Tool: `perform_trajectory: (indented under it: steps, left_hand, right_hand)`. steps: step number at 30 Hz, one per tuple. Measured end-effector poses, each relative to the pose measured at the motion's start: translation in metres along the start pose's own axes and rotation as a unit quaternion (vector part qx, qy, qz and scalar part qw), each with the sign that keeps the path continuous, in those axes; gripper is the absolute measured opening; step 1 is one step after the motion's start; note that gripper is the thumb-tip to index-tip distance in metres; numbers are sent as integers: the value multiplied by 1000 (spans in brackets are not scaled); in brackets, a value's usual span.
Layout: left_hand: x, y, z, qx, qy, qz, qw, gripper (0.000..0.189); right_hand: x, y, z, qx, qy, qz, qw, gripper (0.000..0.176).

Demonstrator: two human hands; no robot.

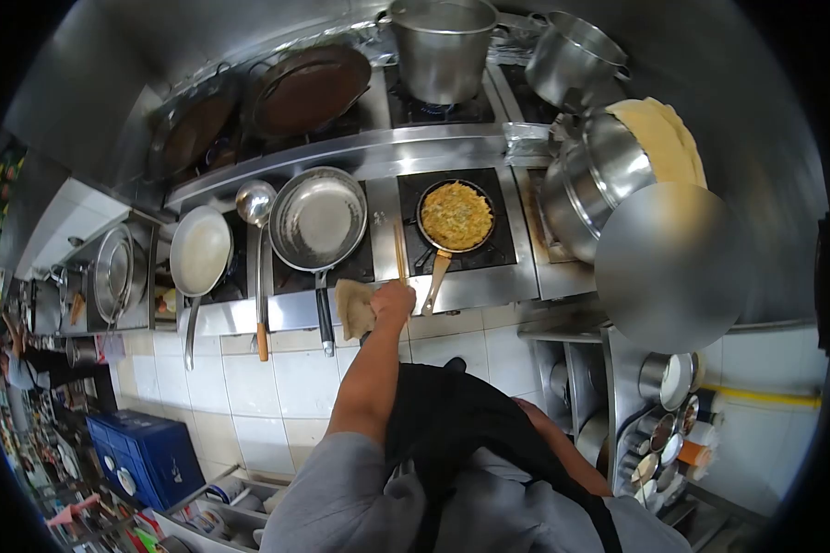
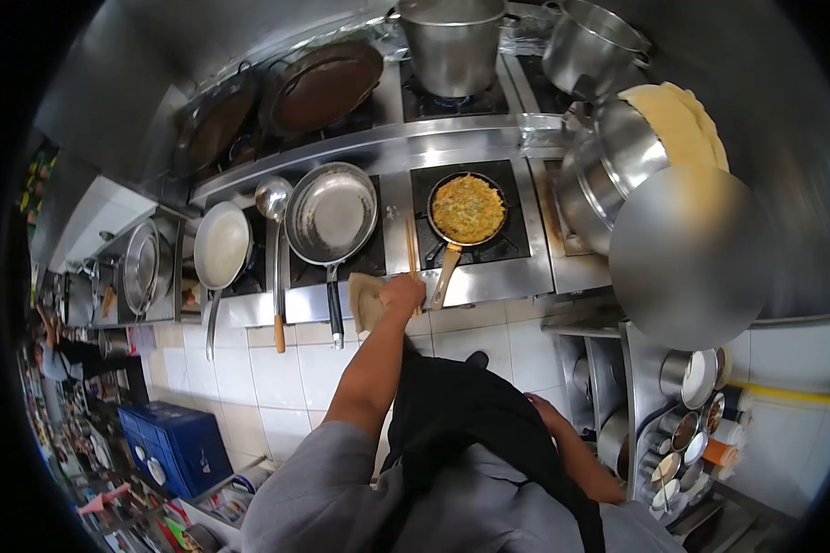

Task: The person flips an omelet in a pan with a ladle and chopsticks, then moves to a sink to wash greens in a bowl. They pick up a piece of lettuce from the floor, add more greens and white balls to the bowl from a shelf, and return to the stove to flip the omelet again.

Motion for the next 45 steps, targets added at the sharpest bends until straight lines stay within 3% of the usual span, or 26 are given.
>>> perform_trajectory:
  steps: [5,6,7,8,9,11,13,15,17,18,19,20,21,22,24,25,27,28,31,35,37,42,45]
  left_hand:
    - [14,-11,-7,-9,0,8,1000,45]
    - [16,-7,-4,-11,-10,0,1000,45]
    - [13,1,7,-70,-7,-31,997,39]
    - [9,11,16,-126,-4,-62,990,34]
    - [0,27,24,-126,-12,-68,990,34]
    - [-17,67,39,-145,93,-101,980,26]
    - [-45,93,1,-85,-4,-303,949,24]
    - [-87,162,-10,-24,72,-373,925,23]
    - [-105,187,-36,85,195,-480,851,25]
    - [-105,195,-8,143,181,-423,876,30]
    - [-76,164,-10,50,216,-388,895,38]
    - [-39,119,-22,-43,248,-349,903,45]
    - [0,81,-15,-222,142,-307,915,49]
    - [15,84,16,-315,24,-205,926,46]
    - [60,50,-7,-356,-58,-61,931,34]
    - [72,31,-9,-356,-58,-59,931,34]
    - [61,-1,-16,-263,48,-260,928,28]
    - [47,2,-1,-261,49,-258,929,28]
    - [-46,11,93,-365,31,-372,853,33]
    - [-78,-98,104,-325,-37,-277,903,49]
    - [-59,-161,75,-330,-78,-149,929,55]
    - [-42,-114,28,-300,-120,-174,930,55]
    - [-39,-104,21,-226,-145,-130,954,52]
  right_hand:
    - [86,20,-13,-132,-24,-78,988,50]
    - [90,12,-7,-140,7,-56,989,48]
    - [99,6,-5,-133,40,-30,990,48]
    - [113,0,-5,-135,80,35,987,48]
    - [131,-7,-10,-135,121,97,979,49]
    - [195,-2,-45,-97,101,154,978,46]
    - [248,-1,-84,-72,58,239,966,48]
    - [278,-20,-111,-56,3,265,963,47]
    - [291,-31,-111,-43,-47,294,954,46]
    - [285,-39,-101,-34,-145,266,952,41]
    - [279,-45,-93,-27,-241,235,941,37]
    - [279,-31,-83,-98,-290,215,927,29]
    - [270,-27,-69,-110,-278,207,932,28]
    - [254,-18,-51,-122,-266,197,936,29]
    - [214,-5,-26,-111,-272,128,947,27]
    - [193,4,-21,-108,-270,99,952,26]
    - [158,28,-18,-119,-264,38,956,21]
    - [138,37,-17,-137,-229,47,962,17]
    - [98,69,-26,-191,-300,-6,935,11]
    - [82,86,-7,-216,-375,10,902,10]
    - [88,85,-1,-218,-386,13,896,10]
    - [76,112,19,-271,-372,20,888,9]
    - [47,107,25,-290,-399,-1,870,11]
Point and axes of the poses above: each hand's wrist, its own y-axis away from the middle knuckle, its own z-axis out of the back of the hand, x = y × z, the point moved 6 cm from there along -y, towards the middle knuckle, and after that the axes turned 6 degrees about x, right-handed, at the moved point
